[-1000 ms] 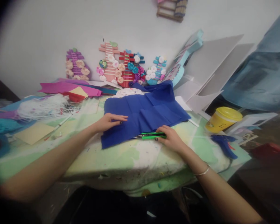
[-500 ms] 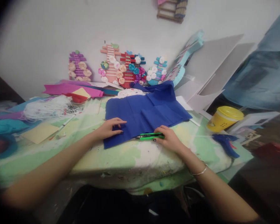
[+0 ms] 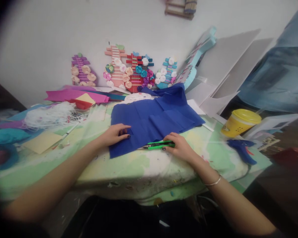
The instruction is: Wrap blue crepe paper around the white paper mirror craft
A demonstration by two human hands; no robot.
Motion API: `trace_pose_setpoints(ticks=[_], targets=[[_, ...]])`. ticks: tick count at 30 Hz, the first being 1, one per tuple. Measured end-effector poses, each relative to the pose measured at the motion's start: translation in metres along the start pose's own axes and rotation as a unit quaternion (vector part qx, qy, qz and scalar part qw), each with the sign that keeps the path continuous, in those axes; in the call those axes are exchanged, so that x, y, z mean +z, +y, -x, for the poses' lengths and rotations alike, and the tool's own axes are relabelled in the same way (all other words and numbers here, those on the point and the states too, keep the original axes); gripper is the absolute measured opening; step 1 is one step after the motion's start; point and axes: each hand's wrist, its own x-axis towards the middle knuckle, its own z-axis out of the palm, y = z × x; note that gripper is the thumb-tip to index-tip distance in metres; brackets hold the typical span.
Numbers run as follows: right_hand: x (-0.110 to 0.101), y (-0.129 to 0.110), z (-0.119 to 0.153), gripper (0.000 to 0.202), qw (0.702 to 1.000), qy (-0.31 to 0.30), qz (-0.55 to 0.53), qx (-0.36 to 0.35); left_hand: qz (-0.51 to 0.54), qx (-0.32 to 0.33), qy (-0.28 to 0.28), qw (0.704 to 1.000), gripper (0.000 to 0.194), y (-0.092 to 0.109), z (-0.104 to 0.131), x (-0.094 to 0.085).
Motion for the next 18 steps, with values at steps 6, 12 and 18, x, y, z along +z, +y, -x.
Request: trace_pose_setpoints(ticks=[6,12,18], targets=[[-0.0027,-0.0009,0.0016,0.019,1.000,-0.003,0.008,-0.001,0.107,-0.026,-0.113,0.987,0.046,0.0018,0.0030,-0.0053],[-0.0023,-0.0046,0.0006,0.018,1.000,0.003,0.016,0.000,0.180,-0.011,-0.100,0.979,0.040,0.0035,0.0008,-0.0013],[0.0006,-0.0064,-0.0013,0.017,1.000,0.003,0.001,-0.006,0.153,-0.006,-0.121,0.981,0.041,0.0053,0.0015,-0.0038]])
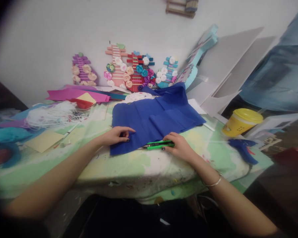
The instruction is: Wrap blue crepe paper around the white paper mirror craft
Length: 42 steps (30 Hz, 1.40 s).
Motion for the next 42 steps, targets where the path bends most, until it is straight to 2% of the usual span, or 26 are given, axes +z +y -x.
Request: trace_pose_setpoints(ticks=[3,8,13,17,21,27,32,42], targets=[[0.000,-0.001,0.001,0.017,1.000,-0.001,-0.004,0.001,-0.021,0.019,-0.009,1.000,0.043,0.001,0.001,-0.001],[0.001,-0.002,0.006,0.020,1.000,0.008,0.002,0.016,-0.078,0.095,-0.048,0.991,0.039,-0.006,0.002,0.000],[-0.001,-0.002,0.013,0.020,1.000,0.014,0.015,0.018,-0.135,0.081,-0.048,0.986,0.043,-0.012,0.002,0.004],[-0.003,-0.003,0.016,0.019,0.999,0.019,0.025,0.022,-0.119,0.070,-0.025,0.990,0.041,-0.006,0.003,0.004],[-0.002,-0.004,0.015,0.019,0.999,0.025,0.026,0.021,-0.055,0.060,-0.010,0.997,0.046,0.002,0.002,0.002],[0.005,-0.003,0.008,0.016,0.999,0.027,0.014,0.010,0.013,0.078,-0.013,0.997,0.028,0.000,-0.003,0.003],[0.005,-0.006,0.005,0.016,1.000,0.024,0.013,0.004,0.010,0.083,-0.001,0.996,0.025,-0.007,-0.005,0.006],[0.002,-0.010,0.007,0.017,1.000,0.001,0.020,0.011,-0.038,0.105,-0.013,0.994,0.025,-0.012,-0.007,0.008]])
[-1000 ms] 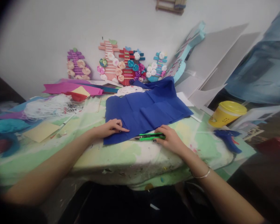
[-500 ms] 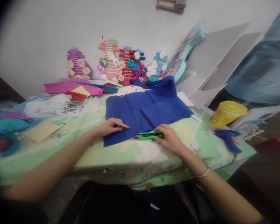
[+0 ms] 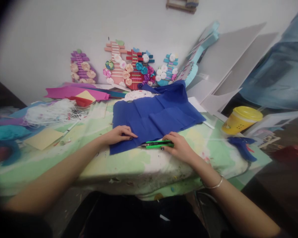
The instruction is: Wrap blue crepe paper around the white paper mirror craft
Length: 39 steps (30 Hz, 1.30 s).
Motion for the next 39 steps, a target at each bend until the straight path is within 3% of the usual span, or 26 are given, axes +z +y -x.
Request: trace_pose_setpoints(ticks=[15,25,39], targets=[[-0.006,0.002,0.011,0.016,0.999,0.009,-0.002,0.036,0.013,-0.008,0.003,1.000,0.025,0.000,0.000,0.001],[0.007,-0.007,-0.002,0.017,1.000,0.000,-0.016,0.020,-0.003,-0.013,-0.001,1.000,0.025,0.002,0.001,0.000],[0.002,-0.008,0.004,0.017,1.000,0.020,-0.003,0.016,-0.006,-0.007,0.007,1.000,0.026,0.000,0.001,0.002]])
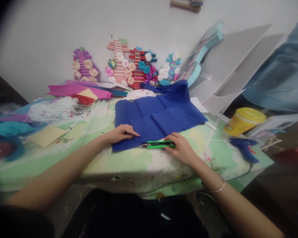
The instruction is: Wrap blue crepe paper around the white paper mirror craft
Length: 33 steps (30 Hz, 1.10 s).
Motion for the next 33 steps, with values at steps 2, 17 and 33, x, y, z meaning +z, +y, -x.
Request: trace_pose_setpoints(ticks=[2,17,33], targets=[[0.002,-0.001,-0.003,0.016,1.000,0.000,0.000,-0.007,-0.001,-0.001,-0.001,1.000,0.026,0.000,0.000,0.000],[-0.010,0.007,0.014,0.016,0.999,0.000,0.003,0.034,0.063,-0.003,0.005,0.998,0.026,0.002,0.001,-0.002],[0.005,-0.004,-0.007,0.014,1.000,0.012,-0.012,0.006,0.152,-0.013,0.038,0.988,0.024,0.008,0.005,-0.009]])
